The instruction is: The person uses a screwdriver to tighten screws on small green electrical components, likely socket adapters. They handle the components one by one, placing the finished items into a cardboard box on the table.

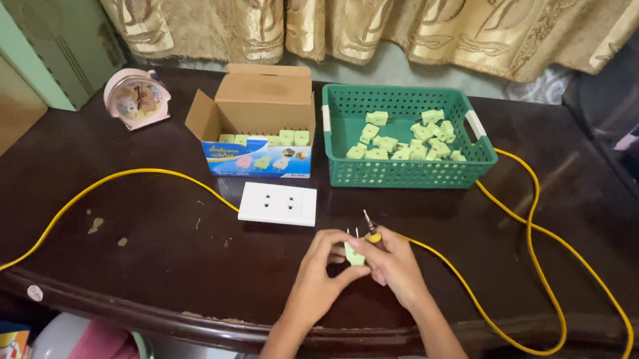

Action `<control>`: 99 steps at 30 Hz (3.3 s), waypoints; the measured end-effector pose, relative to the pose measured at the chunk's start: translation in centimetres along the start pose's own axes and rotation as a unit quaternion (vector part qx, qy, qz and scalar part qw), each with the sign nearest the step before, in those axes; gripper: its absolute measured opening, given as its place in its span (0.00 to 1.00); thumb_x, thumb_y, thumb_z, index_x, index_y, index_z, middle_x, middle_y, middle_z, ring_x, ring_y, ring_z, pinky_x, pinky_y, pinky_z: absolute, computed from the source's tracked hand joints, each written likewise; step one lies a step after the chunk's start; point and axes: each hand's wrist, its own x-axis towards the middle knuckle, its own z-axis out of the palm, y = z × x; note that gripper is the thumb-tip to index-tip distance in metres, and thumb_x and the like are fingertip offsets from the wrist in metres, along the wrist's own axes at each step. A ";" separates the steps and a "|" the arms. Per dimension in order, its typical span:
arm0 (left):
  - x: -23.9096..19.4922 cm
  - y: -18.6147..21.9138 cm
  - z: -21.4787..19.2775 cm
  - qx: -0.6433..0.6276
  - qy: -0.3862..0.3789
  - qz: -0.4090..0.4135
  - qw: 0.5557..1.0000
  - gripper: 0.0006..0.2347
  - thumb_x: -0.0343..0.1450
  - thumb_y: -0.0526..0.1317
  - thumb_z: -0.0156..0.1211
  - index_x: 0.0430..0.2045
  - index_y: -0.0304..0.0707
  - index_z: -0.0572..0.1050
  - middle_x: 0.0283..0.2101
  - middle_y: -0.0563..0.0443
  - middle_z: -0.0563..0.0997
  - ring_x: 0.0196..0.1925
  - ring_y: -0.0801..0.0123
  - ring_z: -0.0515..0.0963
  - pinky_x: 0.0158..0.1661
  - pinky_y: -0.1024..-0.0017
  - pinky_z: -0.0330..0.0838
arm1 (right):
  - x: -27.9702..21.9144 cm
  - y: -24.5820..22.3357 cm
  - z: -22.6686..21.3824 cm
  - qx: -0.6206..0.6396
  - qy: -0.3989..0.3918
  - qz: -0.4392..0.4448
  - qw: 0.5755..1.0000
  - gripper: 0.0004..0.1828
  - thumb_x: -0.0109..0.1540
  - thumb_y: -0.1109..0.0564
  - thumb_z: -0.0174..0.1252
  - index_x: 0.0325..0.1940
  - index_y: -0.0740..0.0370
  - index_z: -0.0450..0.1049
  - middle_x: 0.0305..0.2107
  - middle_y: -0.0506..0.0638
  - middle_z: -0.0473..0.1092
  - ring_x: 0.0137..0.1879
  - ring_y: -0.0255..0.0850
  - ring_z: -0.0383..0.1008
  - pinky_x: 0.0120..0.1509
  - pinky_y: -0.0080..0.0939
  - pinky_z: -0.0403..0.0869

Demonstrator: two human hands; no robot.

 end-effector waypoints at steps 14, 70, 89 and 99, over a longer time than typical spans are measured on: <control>9.8 4.7 -11.5 0.318 -0.043 0.021 0.947 0.21 0.70 0.41 0.75 0.56 0.43 0.75 0.53 0.44 0.87 0.53 0.50 0.86 0.50 0.54 0.78 | -0.8 1.8 -0.1 -0.056 -0.006 -0.057 0.997 0.17 0.72 0.52 0.67 0.32 0.54 0.70 0.17 0.44 0.65 0.20 0.31 0.60 0.26 0.33 0.58; 34.9 -6.8 4.8 0.634 -0.402 -0.194 0.631 0.13 0.84 0.42 0.53 0.61 0.49 0.81 0.59 0.57 0.85 0.60 0.61 0.85 0.60 0.62 0.75 | 0.1 2.3 -0.2 -0.126 0.003 -0.082 0.989 0.19 0.73 0.49 0.66 0.30 0.53 0.71 0.15 0.43 0.69 0.18 0.30 0.65 0.26 0.35 0.64; 31.2 2.5 -3.5 0.241 -0.252 -0.165 0.923 0.11 0.74 0.45 0.74 0.38 0.36 0.91 0.47 0.47 0.94 0.42 0.68 0.91 0.53 0.64 0.87 | -0.3 1.9 0.1 -0.068 0.016 -0.074 0.995 0.20 0.74 0.52 0.64 0.29 0.56 0.69 0.16 0.46 0.68 0.18 0.32 0.63 0.24 0.36 0.62; 18.3 9.2 -8.5 -0.176 -0.136 -0.142 0.965 0.27 0.73 0.36 0.71 0.71 0.31 0.76 0.46 0.43 0.88 0.45 0.58 0.92 0.55 0.65 0.90 | -0.8 1.9 -0.3 0.030 0.063 -0.081 0.994 0.24 0.74 0.51 0.57 0.68 0.70 0.82 0.25 0.48 0.69 0.22 0.33 0.60 0.25 0.34 0.58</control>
